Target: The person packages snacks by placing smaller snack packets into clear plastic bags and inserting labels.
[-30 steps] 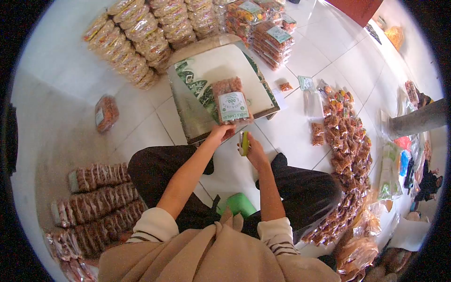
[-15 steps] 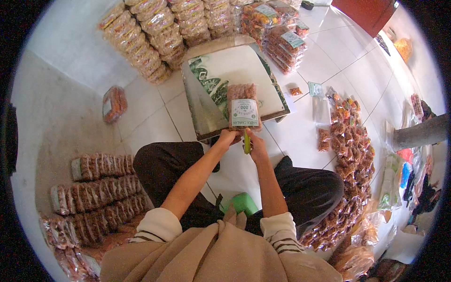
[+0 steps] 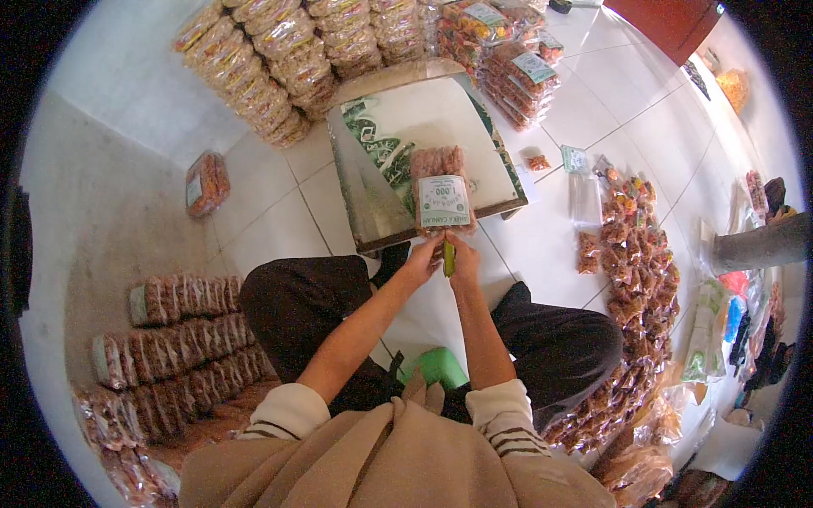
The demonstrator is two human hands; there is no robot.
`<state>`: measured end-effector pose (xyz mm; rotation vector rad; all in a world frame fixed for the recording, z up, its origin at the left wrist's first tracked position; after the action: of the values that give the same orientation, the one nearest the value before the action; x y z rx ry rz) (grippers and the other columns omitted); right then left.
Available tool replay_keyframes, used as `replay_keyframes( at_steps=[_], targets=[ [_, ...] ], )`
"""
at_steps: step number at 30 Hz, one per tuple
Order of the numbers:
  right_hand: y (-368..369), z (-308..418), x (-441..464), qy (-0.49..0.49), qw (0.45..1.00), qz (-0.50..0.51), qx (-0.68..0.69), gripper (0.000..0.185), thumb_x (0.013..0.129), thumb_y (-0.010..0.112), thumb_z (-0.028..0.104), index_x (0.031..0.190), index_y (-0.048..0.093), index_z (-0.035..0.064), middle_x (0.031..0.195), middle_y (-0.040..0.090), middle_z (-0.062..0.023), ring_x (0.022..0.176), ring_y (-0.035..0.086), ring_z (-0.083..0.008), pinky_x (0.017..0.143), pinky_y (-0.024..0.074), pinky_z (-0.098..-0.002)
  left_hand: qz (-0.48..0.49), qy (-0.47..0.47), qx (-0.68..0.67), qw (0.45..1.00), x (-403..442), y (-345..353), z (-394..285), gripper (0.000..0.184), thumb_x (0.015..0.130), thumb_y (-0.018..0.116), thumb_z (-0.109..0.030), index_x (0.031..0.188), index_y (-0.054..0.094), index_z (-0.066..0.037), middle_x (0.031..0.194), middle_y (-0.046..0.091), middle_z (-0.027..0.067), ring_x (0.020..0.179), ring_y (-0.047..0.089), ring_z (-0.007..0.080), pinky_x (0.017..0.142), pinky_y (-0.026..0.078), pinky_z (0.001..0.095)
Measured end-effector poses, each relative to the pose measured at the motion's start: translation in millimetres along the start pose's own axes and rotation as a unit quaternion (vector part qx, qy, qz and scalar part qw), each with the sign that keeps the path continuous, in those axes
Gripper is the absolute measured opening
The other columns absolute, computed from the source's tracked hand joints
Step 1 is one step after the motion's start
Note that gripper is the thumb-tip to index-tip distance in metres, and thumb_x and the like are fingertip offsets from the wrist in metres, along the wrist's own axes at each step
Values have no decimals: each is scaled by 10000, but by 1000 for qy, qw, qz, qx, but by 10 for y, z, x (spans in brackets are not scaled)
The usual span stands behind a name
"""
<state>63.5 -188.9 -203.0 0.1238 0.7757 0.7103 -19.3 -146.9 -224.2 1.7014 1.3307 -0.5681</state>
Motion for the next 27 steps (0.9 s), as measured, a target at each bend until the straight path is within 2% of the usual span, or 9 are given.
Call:
replay_keyframes(
  at_steps=[1,7,14,17,19,22,24,26,27],
  targets=[
    [10,-2,-13,1,1000,0,1,188,716,638,122,815,601,-35,726,577,-78,593,542,-155,508,417,-256,74,16,-63,995,3,30,39,324,722,674,-332,896,576,-76,844,549,-1,635,472,108,560,376,222],
    [-27,-57,15,-8,1000,-23,0,213,723,630,118,848,613,-53,763,584,-83,622,550,-155,534,424,-262,59,75,-81,992,-75,131,25,445,676,730,-287,969,530,-19,870,556,28,724,535,132,621,429,236],
    [17,-99,58,-8,998,-59,10,219,747,610,136,865,617,-48,782,583,-70,632,546,-145,547,430,-255,29,103,-104,989,-36,145,-2,437,672,737,-248,964,530,2,873,562,38,744,545,127,638,439,235],
    [-54,-138,124,-5,1000,-5,3,268,780,581,197,914,598,-35,809,582,-59,667,550,-140,568,433,-249,12,93,-51,994,-86,170,-4,419,695,715,-274,959,529,-7,867,564,41,755,543,128,656,436,233],
    [-80,-143,61,-4,999,46,-8,308,803,561,246,952,580,-23,815,579,-52,685,552,-136,578,434,-246,-41,184,43,981,-158,161,33,458,740,656,-350,1005,495,-13,902,557,64,808,533,142,699,429,248],
    [-251,-244,-98,24,996,85,-25,370,852,477,350,988,530,10,800,557,-41,700,543,-129,592,436,-243,-107,174,22,979,-98,81,389,513,772,585,-431,1049,451,-20,947,541,88,858,516,156,737,418,263],
    [-495,-549,-6,54,996,66,38,392,868,419,412,972,500,43,776,530,-39,689,531,-133,614,439,-254,-117,178,113,971,161,-125,728,561,787,520,-500,1074,422,-28,985,524,106,886,506,174,757,412,275],
    [-829,-865,175,119,992,43,9,373,852,438,425,944,503,69,795,519,-40,726,519,-150,640,440,-302,5,64,164,984,457,-305,1057,536,814,457,-515,1040,459,-29,997,534,112,921,511,195,791,403,279],
    [-934,-946,220,131,991,5,13,373,839,459,427,965,507,80,816,523,-47,743,517,-159,652,437,-322,50,22,221,974,45,-168,780,523,847,396,-501,1030,488,-21,960,551,101,903,518,188,803,398,279]
  ],
)
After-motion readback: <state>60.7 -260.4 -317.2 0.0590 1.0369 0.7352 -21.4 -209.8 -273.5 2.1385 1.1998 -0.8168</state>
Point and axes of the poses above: each hand's wrist, its own x-axis towards the middle knuckle, its own y-axis out of the palm, z = x × y, the point moved 3 cm from there along x, towards the middle knuckle
